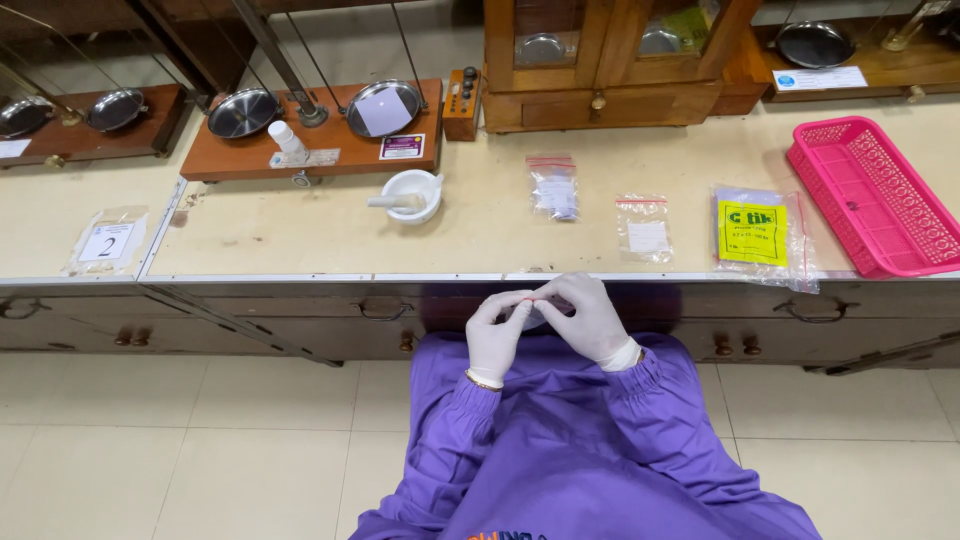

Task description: The person organizes laboratory samples by placing small purple rectangles and white powder sachets into transparent plastic bags, then arranges the bags into a pink tray.

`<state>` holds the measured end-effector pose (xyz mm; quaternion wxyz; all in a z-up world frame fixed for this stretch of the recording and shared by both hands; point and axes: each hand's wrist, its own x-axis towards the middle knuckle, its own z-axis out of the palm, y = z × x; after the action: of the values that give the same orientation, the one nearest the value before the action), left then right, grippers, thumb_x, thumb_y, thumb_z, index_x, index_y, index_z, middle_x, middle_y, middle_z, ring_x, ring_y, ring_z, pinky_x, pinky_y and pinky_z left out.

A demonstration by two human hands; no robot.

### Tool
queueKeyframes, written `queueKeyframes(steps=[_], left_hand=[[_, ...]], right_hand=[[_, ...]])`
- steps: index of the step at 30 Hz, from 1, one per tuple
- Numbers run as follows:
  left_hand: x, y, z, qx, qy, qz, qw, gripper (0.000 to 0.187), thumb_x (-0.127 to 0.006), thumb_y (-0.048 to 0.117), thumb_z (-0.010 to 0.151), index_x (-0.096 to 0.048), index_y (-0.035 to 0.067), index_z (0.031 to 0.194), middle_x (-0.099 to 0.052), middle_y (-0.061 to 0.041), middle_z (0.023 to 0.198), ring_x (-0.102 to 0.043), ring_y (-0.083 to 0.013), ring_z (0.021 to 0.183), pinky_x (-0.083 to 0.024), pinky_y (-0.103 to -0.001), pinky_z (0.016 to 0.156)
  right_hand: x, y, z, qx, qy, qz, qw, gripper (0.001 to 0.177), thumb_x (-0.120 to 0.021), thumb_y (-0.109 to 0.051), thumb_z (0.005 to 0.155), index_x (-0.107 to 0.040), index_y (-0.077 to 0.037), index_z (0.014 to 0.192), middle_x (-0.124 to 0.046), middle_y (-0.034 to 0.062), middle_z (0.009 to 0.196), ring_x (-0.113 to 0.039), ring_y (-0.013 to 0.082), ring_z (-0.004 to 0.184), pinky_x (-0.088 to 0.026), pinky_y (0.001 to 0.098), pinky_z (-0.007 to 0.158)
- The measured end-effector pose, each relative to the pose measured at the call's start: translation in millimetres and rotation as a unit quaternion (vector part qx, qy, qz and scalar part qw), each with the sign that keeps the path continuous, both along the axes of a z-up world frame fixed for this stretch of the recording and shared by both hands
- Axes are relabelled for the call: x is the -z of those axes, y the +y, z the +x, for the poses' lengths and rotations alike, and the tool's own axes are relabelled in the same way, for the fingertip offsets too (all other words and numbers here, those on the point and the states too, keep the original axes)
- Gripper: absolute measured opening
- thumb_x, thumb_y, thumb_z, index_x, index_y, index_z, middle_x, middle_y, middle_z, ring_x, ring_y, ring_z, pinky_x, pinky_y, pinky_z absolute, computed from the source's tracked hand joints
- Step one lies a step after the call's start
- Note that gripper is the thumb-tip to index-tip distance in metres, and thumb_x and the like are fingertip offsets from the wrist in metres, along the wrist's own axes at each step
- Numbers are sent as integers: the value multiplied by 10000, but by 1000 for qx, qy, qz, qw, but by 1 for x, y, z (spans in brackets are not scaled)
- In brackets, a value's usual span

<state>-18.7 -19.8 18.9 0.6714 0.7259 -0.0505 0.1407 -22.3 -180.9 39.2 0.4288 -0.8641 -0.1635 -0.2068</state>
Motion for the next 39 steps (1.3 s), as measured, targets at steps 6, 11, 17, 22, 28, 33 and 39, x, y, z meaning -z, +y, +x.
queueKeyframes(steps=[6, 11, 17, 22, 28, 33, 39], left_hand=[[-19, -1, -7, 28, 8, 14, 999, 155, -822, 62, 808, -814, 197, 883, -790, 47, 915, -713, -98, 850, -559, -253, 806], [-4, -4, -2, 34, -14, 23, 999, 136, -768, 44, 847, -769, 173, 889, -765, 21, 928, -696, -145, 879, -551, -293, 826], [7, -10, 2, 24, -17, -18, 999, 109, -707, 21, 898, -727, 127, 916, -745, -37, 965, -697, -176, 909, -549, -330, 850], [9, -10, 4, 16, -5, -62, 998, 110, -677, -6, 917, -705, 99, 936, -735, -56, 990, -691, -164, 930, -541, -340, 879], [17, -2, 11, -13, 28, -95, 995, 99, -671, 14, 944, -704, 102, 972, -742, -62, 1028, -683, -139, 984, -525, -325, 914], [20, 0, 13, -13, 56, -107, 993, 90, -660, 49, 968, -711, 116, 1001, -756, -47, 1033, -686, -122, 987, -525, -308, 915], [-13, -2, 4, 61, 71, -22, 995, 165, -818, 69, 832, -780, 156, 966, -793, -29, 1008, -725, -147, 977, -540, -314, 899]], right_hand=[[-14, 0, -6, 10, -34, -30, 999, 115, -785, -148, 810, -734, -228, 875, -705, -44, 826, -686, 208, 864, -539, 343, 816], [-25, 3, -11, 6, -37, -33, 999, 114, -774, -129, 804, -722, -213, 861, -701, -41, 822, -684, 213, 862, -532, 347, 800], [-20, 5, -10, 23, -48, -42, 998, 98, -765, -142, 808, -711, -210, 854, -675, -34, 771, -670, 223, 819, -518, 358, 772], [-19, 6, -10, 36, -55, -57, 996, 112, -768, -155, 803, -702, -221, 866, -664, -41, 773, -660, 221, 820, -507, 360, 771], [-20, 2, -8, 40, -14, -71, 997, 101, -757, -174, 809, -691, -216, 874, -648, -28, 753, -651, 224, 803, -507, 375, 761], [-15, 0, -4, 43, 9, -101, 994, 66, -723, -170, 845, -678, -192, 888, -634, -5, 745, -647, 247, 808, -509, 393, 765], [-7, -7, 0, 23, 20, -92, 995, 76, -712, -153, 863, -686, -203, 914, -641, -16, 772, -645, 245, 830, -503, 394, 792]])
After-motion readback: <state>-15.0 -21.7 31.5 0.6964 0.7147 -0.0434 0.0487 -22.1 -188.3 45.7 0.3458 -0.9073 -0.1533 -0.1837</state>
